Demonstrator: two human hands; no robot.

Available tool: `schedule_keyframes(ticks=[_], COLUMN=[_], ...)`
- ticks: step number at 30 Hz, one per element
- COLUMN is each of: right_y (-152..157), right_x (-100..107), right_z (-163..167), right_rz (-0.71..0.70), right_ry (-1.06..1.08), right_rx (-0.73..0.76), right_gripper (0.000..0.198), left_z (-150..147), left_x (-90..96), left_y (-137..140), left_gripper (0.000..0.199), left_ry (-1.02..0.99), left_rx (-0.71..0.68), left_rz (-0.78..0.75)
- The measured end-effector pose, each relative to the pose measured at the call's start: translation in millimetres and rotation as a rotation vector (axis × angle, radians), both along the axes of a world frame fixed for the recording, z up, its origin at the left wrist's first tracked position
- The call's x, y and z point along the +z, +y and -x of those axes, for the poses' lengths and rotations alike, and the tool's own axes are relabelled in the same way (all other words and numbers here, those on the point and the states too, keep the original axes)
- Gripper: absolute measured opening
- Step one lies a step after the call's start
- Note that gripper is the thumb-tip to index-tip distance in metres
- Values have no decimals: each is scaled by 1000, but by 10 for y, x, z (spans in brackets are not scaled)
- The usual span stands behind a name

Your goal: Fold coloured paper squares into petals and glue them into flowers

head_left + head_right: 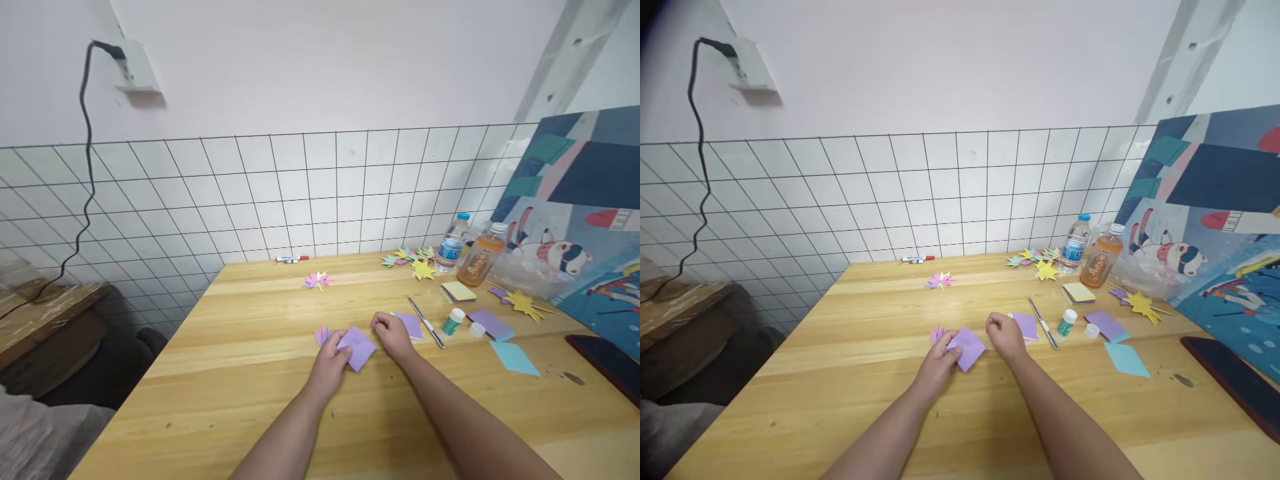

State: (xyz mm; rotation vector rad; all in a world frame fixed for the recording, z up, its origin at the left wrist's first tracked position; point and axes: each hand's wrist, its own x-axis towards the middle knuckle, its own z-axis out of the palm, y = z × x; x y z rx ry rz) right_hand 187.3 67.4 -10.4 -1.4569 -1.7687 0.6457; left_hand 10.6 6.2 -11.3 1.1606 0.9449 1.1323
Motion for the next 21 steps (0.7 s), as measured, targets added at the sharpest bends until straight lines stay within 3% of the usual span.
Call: schedule_keyframes(ticks=[2,6,8,13,17,21], right_y=[-20,-174,-298,-495,-461,-461], right_x=[-21,-7,57,267,325,334], right_z=[-1,20,30,-6,-45,-33], right_rz=[-31,-198,-312,-602,-559,-458], right_ry=[14,85,16,-211,-261,-378], right_rx=[10,134,230,278,330,570], right_gripper=[19,47,54,54,42,48], left_z=[5,-5,-4,43,83,82], left_x=[-17,19,51,113,131,148], left_y=[45,52,35,20,-3,-54], left_gripper=[32,32,31,32,33,33], left_ry=[-73,-163,-256,-424,-461,-513], left_rx=[-2,-22,9,150,164,118], left_rz=[80,167,233,393,419,426])
